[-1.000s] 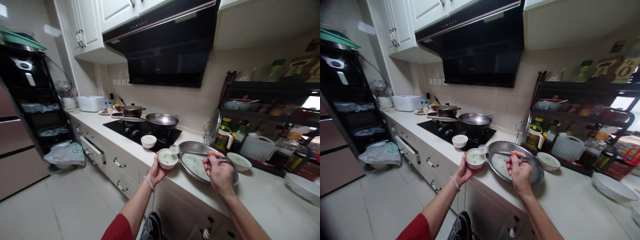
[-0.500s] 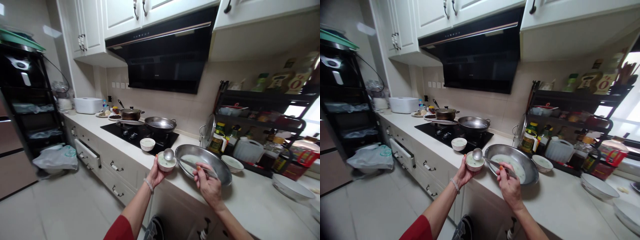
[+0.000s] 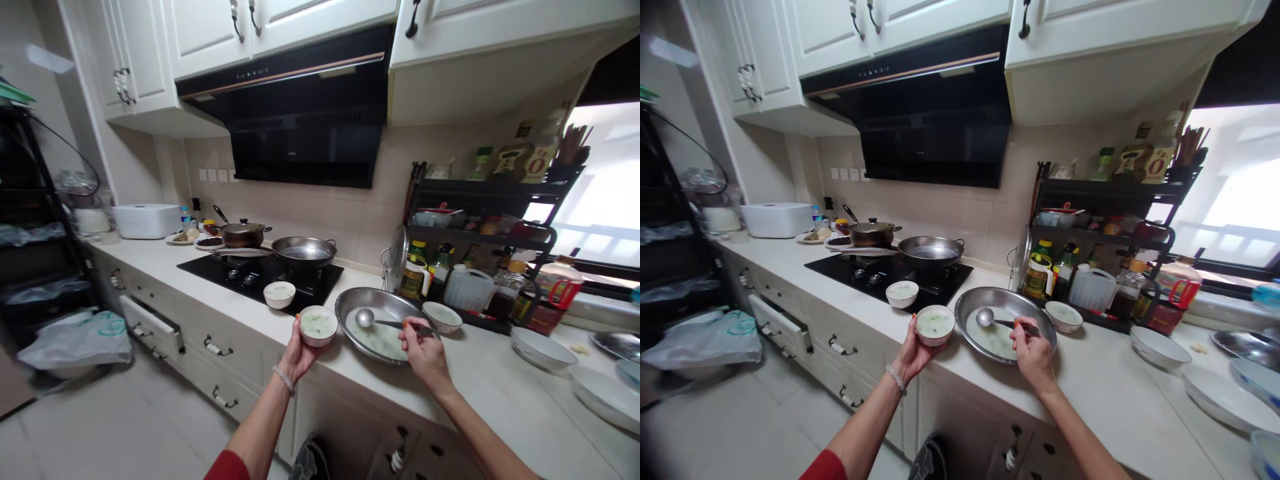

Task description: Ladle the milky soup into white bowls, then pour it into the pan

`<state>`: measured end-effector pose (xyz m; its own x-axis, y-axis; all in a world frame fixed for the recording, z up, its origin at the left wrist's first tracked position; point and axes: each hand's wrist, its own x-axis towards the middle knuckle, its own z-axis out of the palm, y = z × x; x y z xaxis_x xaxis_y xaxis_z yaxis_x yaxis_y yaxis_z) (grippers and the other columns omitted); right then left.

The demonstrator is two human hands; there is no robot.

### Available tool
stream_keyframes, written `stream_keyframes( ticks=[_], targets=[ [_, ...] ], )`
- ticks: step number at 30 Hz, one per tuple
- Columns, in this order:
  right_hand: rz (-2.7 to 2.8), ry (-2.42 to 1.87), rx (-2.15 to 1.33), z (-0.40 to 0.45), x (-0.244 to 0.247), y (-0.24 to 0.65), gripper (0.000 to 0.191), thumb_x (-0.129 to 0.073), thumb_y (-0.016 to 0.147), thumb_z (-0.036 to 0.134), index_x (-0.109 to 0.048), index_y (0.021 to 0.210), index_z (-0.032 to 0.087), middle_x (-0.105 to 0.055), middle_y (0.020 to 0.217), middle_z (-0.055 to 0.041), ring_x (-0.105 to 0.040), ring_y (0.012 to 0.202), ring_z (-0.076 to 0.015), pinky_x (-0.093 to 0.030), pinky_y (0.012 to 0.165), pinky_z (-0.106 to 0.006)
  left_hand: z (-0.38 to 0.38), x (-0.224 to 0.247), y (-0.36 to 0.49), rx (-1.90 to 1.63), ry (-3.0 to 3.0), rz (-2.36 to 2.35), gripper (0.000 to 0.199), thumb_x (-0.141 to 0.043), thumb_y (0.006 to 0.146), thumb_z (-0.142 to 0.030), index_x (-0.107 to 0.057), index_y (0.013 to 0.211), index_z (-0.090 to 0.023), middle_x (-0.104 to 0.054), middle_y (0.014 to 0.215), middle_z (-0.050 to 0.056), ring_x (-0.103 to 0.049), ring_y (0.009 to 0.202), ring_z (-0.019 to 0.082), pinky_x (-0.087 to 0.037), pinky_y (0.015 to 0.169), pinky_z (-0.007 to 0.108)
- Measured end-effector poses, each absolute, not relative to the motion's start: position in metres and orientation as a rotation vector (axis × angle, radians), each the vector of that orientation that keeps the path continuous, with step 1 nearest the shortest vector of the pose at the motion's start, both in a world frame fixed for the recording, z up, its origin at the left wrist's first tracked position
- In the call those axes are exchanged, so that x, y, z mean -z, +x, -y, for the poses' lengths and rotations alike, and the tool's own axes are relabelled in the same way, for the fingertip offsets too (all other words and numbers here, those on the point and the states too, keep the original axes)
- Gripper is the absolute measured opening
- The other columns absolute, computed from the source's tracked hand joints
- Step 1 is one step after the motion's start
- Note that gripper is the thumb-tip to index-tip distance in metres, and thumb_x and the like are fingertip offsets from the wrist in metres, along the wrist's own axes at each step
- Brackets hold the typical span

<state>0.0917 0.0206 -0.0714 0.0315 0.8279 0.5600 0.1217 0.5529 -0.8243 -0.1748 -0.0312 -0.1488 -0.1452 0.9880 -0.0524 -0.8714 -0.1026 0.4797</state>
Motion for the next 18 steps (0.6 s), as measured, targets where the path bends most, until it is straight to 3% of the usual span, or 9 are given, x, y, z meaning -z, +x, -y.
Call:
stream_keyframes(
  ticks=[5,11,18],
  targets=[
    [1.653,-0.817,-0.627,-0.026,0.079,0.088,0.039,-0.063,0.079,0.061,-0.066,0.084,0.023,-0.063,0.057,-0.0011,-0.056,0.045,-0.0172,-0.048,0.048,-0.031,0.031,0.151,-0.176,-1.649,0.326,-0.469,0.066,-0.044,0.094,-0.058,-0.037,0.149,-0.023,-0.065,0.127,0.017,-0.067,0.107,0.033,-0.055,0.087,0.048],
    [1.375,-0.883,-0.910,-0.038,0.085,0.090,0.056,-0.069,0.067,0.071,-0.061,0.087,0.019,-0.062,0.054,-0.0015,-0.049,0.036,-0.0154,-0.037,0.031,-0.026,0.032,0.152,-0.179,-1.636,0.341,-0.491,0.068,-0.047,0.093,-0.059,-0.035,0.150,-0.023,-0.066,0.125,0.017,-0.068,0.101,0.032,-0.057,0.081,0.046],
    [1.192,-0.844,-0.994,-0.045,0.089,0.094,0.056,-0.076,0.064,0.067,-0.059,0.087,0.019,-0.063,0.054,-0.0005,-0.049,0.036,-0.0134,-0.036,0.029,-0.023,0.034,0.147,-0.177,-1.655,0.302,-0.508,0.067,-0.042,0.096,-0.057,-0.033,0.151,-0.021,-0.065,0.126,0.018,-0.068,0.104,0.033,-0.056,0.084,0.048]
  ],
)
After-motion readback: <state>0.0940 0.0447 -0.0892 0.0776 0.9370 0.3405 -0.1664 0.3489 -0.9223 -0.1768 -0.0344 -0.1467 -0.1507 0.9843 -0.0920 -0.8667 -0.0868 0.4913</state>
